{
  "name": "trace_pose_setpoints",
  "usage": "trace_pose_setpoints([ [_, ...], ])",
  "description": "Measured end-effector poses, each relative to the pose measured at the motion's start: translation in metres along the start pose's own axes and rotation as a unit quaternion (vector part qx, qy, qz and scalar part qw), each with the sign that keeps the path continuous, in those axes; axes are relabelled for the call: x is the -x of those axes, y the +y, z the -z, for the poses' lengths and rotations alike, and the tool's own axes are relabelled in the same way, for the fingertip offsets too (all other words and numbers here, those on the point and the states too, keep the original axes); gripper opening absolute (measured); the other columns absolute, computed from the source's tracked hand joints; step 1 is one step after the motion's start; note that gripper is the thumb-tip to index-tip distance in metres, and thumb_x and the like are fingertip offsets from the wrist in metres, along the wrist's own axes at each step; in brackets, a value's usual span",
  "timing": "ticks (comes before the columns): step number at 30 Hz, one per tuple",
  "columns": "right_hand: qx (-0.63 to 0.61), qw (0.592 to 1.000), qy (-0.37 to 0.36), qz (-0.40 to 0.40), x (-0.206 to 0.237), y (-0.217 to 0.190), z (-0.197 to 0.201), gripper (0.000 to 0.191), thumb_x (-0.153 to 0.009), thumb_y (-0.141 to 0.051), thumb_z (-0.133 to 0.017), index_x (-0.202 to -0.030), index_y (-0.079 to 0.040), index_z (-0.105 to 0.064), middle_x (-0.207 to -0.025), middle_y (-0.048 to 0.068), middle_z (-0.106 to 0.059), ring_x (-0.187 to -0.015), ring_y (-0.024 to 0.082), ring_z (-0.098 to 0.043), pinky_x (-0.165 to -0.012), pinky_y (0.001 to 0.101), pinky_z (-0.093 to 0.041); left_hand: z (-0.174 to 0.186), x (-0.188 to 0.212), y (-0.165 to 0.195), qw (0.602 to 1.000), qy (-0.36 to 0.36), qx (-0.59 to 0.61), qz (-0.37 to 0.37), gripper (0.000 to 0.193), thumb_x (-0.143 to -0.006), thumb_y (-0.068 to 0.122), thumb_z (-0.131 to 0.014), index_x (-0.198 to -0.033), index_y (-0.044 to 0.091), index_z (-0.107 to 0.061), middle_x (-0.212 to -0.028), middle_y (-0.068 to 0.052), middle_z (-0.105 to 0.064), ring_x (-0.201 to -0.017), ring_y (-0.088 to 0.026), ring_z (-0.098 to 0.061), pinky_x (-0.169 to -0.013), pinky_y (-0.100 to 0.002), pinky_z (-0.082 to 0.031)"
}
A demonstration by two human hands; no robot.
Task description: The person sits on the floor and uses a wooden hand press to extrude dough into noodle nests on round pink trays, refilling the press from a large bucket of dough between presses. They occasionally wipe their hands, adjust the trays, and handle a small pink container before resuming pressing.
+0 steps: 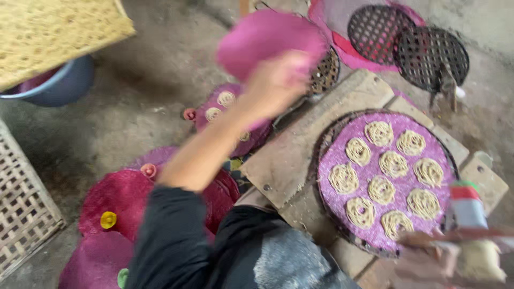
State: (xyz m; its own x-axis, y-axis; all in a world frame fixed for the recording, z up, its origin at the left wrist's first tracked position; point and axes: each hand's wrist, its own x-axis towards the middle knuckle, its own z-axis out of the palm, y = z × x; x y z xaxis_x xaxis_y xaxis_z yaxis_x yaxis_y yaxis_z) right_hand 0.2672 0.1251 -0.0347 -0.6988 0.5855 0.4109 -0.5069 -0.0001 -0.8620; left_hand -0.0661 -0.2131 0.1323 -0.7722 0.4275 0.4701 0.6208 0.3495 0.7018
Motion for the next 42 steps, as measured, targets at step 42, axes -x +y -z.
trace_pose_setpoints([
  [42, 0.057, 0.954, -0.127, -0.266, -0.013, -0.075, 0.001, 0.108, -0.084, -0.087, -0.056, -0.136, 0.008, -0.051, -0.109, 0.017, -0.060, -0.093, 0.024, -0.057, -0.078, 0.0372, -0.047, -0.176, 0.025, -0.003, 0.960, -0.118, 0.248, 0.046, 0.028, -0.100, 0.023, -0.061, -0.121, 0.005, -0.059, -0.114, -0.011, -0.070, -0.103, -0.024, -0.070, -0.089, -0.040, -0.057],
])
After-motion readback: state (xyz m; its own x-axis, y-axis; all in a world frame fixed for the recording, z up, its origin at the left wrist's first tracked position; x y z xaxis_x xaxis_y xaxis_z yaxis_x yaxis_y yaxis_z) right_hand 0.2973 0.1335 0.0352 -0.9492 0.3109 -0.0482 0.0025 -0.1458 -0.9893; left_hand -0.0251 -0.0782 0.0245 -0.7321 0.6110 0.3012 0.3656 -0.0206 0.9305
